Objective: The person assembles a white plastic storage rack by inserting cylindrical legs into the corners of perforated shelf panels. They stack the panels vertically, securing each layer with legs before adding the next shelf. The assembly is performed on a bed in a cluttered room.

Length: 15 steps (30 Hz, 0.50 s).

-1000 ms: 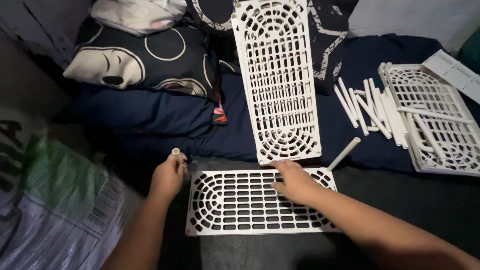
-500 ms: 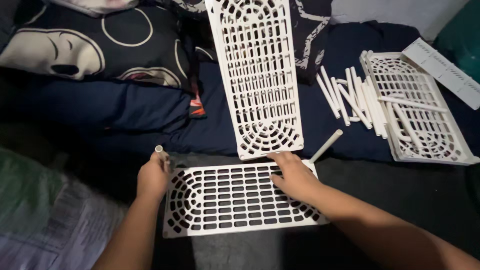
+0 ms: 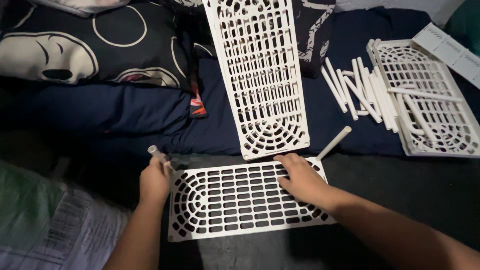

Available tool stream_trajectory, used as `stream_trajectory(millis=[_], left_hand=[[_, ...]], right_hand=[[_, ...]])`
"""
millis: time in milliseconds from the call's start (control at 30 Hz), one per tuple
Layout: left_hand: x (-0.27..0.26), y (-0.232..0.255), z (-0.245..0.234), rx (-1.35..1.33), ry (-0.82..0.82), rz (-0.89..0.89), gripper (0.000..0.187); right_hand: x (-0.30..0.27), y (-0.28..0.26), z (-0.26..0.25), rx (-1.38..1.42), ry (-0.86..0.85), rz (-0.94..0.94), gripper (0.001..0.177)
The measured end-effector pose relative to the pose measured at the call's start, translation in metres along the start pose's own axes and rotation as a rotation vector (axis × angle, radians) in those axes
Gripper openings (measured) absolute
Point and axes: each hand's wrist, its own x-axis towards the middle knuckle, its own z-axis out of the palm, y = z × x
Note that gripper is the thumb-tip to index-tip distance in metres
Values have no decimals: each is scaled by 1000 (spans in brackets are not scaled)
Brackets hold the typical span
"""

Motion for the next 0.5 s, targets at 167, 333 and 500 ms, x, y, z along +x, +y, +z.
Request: stream_trajectory(millis=[167,333,500], left_hand=[[1,-7,0,11,-47,-39,25],[11,-12,11,36,-34,-46,26],[-9,-8,22,297,-361,-316,42]], right_hand=[[0,2,-2,-6,11,22,62],[-6,2,-18,-13,131,-48,56],[-15,21,-64,-6,555,-285,15]])
